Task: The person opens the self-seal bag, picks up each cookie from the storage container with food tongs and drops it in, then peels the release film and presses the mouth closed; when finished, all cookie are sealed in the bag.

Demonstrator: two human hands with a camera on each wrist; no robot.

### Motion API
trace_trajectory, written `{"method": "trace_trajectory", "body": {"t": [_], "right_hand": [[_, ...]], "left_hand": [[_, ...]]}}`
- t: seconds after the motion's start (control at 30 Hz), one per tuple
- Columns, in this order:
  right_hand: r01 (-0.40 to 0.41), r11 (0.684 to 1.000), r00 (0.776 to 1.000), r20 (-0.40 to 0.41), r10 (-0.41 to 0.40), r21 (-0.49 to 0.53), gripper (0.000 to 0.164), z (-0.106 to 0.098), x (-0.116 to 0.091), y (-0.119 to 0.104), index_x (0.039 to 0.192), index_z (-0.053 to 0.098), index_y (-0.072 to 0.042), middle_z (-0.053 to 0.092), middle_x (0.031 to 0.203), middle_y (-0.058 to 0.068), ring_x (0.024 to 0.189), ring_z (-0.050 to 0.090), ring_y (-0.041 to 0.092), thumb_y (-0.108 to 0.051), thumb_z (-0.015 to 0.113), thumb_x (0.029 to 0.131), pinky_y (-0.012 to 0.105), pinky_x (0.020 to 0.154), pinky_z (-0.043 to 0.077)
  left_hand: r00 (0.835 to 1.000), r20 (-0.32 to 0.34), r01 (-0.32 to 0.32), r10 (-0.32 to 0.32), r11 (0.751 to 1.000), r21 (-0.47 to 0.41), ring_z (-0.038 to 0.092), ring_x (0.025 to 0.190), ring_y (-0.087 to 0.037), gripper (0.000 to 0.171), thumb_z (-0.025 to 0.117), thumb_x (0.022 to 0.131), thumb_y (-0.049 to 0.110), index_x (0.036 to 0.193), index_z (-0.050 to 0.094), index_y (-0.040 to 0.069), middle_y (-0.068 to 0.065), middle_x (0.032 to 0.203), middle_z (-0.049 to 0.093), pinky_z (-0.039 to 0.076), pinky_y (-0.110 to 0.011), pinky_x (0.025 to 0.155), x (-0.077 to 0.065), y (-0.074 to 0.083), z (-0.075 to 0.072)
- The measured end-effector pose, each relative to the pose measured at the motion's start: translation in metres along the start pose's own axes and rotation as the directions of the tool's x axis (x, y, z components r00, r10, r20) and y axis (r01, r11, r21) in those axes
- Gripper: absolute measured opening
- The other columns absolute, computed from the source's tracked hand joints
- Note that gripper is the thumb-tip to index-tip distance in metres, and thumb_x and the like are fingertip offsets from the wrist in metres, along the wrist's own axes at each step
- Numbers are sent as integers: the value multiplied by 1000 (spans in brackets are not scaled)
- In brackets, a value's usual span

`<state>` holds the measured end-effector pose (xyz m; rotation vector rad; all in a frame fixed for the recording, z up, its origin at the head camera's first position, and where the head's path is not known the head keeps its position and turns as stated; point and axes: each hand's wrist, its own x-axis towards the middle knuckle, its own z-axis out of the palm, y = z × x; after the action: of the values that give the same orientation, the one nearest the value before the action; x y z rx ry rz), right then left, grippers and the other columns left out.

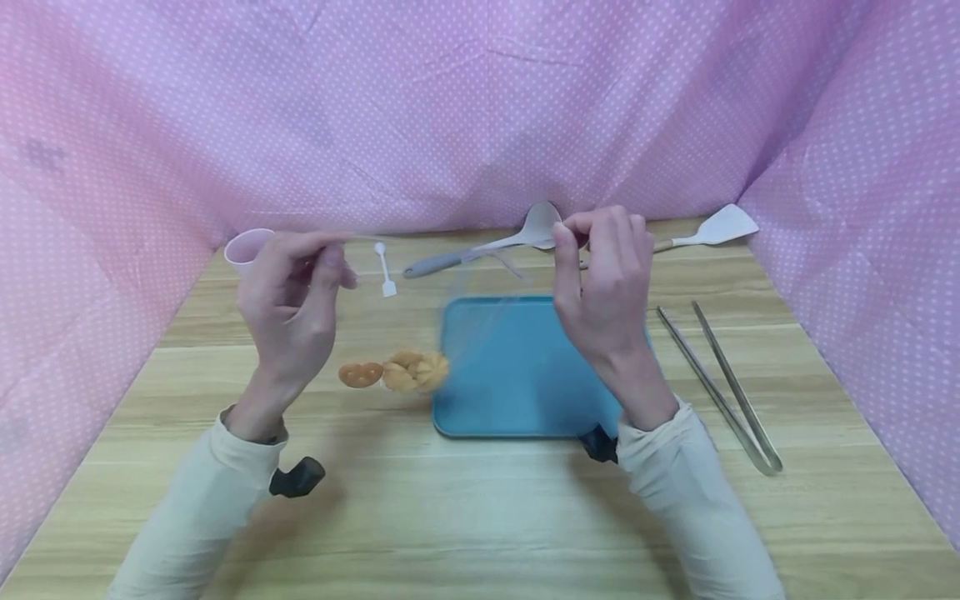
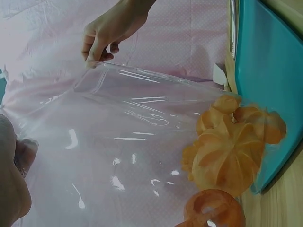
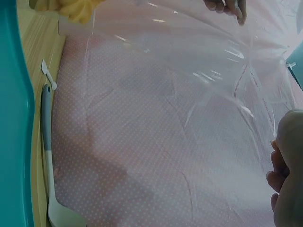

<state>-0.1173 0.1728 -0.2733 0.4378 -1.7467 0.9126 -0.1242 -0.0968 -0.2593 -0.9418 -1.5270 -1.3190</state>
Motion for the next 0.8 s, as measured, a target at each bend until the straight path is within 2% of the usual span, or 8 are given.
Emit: {"method": "trace_trajectory", "body": {"t": [0.23, 0.53, 0.8], "right_hand": [[-40, 999, 999, -7, 40, -31, 25, -9, -6, 11, 89, 61, 11, 56, 83, 26, 81, 50, 43, -11, 60, 100, 29, 88, 33], [-80, 993, 997, 4, 81, -82, 26, -23, -17, 33, 92, 61, 13, 56, 85, 28, 82, 49, 41, -11, 59, 101, 28, 86, 32], [-123, 981, 992, 6, 126, -147, 28, -38, -24, 47, 95, 61, 15, 54, 88, 29, 83, 50, 42, -12, 58, 101, 28, 87, 32]], "left_hand": [[999, -19, 32, -33, 999, -28, 62, 67, -17, 11, 60, 92, -18, 100, 68, -15, -20, 83, 61, 55, -19, 63, -2, 0, -5], [999, -20, 27, -27, 1000, 11, 63, 69, -15, 10, 61, 92, -18, 98, 69, -14, -19, 85, 63, 56, -18, 65, -2, -4, -12], [998, -33, 50, -49, 999, 17, 63, 72, -12, 11, 60, 91, -19, 97, 68, -15, -17, 85, 62, 55, -18, 65, -4, -6, -17]]}}
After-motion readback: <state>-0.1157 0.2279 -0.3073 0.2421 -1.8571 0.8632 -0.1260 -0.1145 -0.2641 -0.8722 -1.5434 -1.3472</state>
